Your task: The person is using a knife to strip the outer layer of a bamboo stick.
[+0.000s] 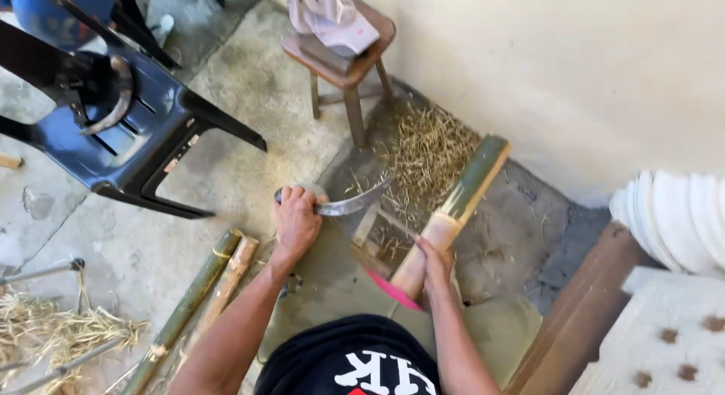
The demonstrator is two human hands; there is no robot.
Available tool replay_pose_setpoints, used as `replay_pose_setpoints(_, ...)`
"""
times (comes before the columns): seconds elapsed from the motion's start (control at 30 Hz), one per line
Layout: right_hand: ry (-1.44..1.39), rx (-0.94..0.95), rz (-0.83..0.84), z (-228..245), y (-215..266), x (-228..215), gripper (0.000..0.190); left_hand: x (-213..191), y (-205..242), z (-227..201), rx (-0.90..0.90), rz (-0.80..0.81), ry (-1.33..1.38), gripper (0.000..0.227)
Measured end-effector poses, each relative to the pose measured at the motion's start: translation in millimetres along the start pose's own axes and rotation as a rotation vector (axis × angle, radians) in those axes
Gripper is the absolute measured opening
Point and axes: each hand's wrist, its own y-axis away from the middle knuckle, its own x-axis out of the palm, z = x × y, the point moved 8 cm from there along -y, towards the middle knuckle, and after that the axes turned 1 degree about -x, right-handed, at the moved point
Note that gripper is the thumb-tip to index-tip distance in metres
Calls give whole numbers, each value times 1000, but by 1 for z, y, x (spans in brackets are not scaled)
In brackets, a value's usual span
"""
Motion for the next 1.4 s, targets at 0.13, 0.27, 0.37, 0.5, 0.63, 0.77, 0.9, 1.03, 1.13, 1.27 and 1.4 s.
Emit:
replay_pose_setpoints(0.13, 332, -3, -248, 5, 16, -16, 77, -2, 7, -10, 38, -33, -11, 23)
replay_pose_setpoints(0.27, 411, -33, -249, 14, 24, -17, 81, 0, 12, -8, -40, -94, 132, 30)
replay_pose_setpoints(0.37, 425, -41, -264, 18, 29, -18, 81, -12, 18, -11, -82, -123, 221, 32)
replay_pose_setpoints(0.5, 425, -66, -246, 32, 32, -10, 80, -46, 20, -18, -1, -274, 265, 30)
replay_pose_setpoints(0.63, 429, -35, -257, 30, 26, -9, 78, -35, 24, -18, 36, -277, 208, 29)
replay_pose_setpoints(0.77, 442, -48, -285, 26, 33, -12, 77, -1, 12, -65, 163, -131, 233, 36)
replay_pose_setpoints(0.9, 315, -122, -178, 17, 21, -13, 71, 79, -8, -115, 248, 56, 210, 43)
replay_pose_setpoints(1.03, -224, -12, -119, -33, 0, -66, 57, 91, -14, -142, 374, 51, 239, 34)
replay_pose_setpoints(1.13, -257, 74, -237, -8, 23, -100, 47, 113, 3, -151, 523, 167, 193, 30)
replay_pose_setpoints(1.27, -309, 236, -18, -34, 32, -98, 29, 133, 26, -147, 670, 277, 157, 28)
replay_pose_setpoints(1.4, -297, 229, -36, -31, 33, -94, 17, 141, 26, -150, 704, 299, 178, 25)
